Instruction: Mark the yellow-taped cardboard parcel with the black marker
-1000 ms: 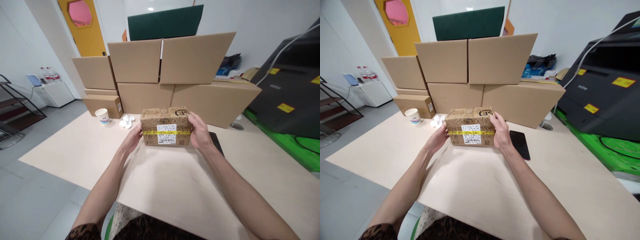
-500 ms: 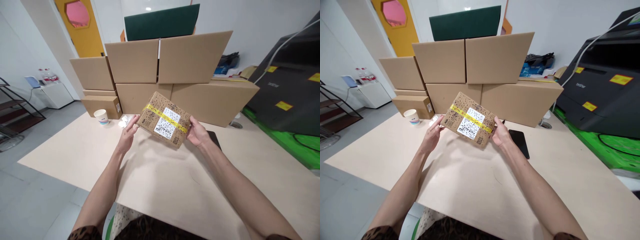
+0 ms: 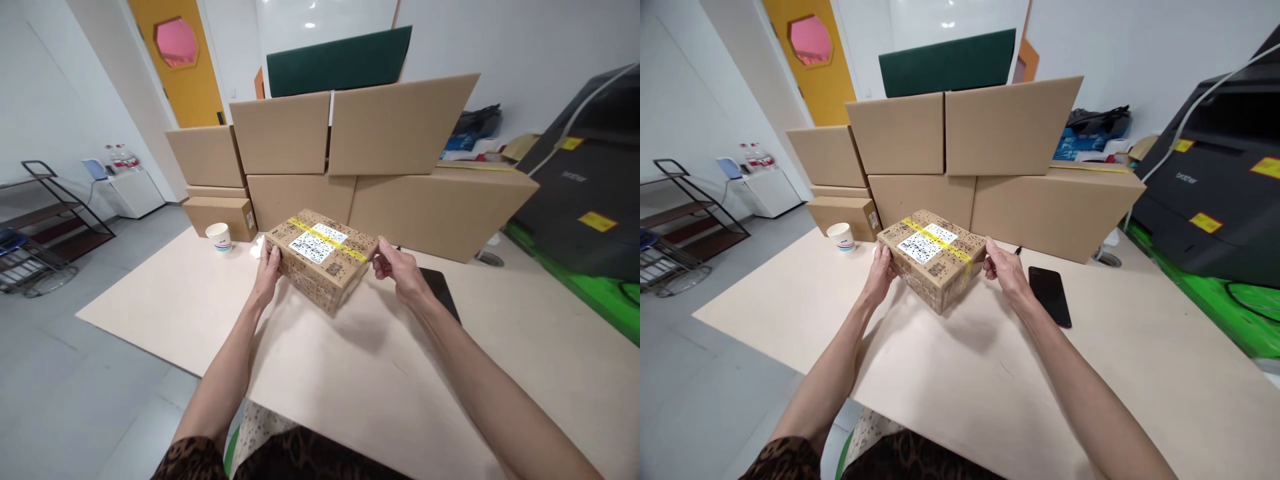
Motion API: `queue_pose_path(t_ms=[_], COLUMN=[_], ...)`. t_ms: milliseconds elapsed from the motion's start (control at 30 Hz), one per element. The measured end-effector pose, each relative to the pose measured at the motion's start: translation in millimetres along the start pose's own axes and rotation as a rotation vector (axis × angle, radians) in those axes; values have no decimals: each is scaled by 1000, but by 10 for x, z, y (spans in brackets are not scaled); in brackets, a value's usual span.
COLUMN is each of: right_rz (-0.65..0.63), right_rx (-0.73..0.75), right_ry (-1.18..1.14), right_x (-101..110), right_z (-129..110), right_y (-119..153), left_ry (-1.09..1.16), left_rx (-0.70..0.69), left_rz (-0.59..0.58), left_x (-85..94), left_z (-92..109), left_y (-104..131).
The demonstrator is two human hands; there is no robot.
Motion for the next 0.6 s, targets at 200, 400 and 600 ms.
queue_pose_path(t_ms=[200,400,600], right_rz=[-41,21,44], right_rx=[149,207,46], right_ry=[92,44,-150], right_x=[37,65,152], right_z=[-237,-416,-257], right_y=[97,177,40], left_ry=[33,-49,-21], left_rx=[197,297,317], left_rz=[66,-38,-193], left_x=[61,25,-74], left_z=[-141,-239,-226], left_y=[13,71,129])
Point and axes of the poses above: each hand's wrist, its own y-axis away from the middle knuckle, its own x-axis out of the back of the hand, z = x × y, the point moved 4 cm from there along -y, towards the middle knuckle, and after that the axes turned 1 degree about -x, right-handed, at the moved point
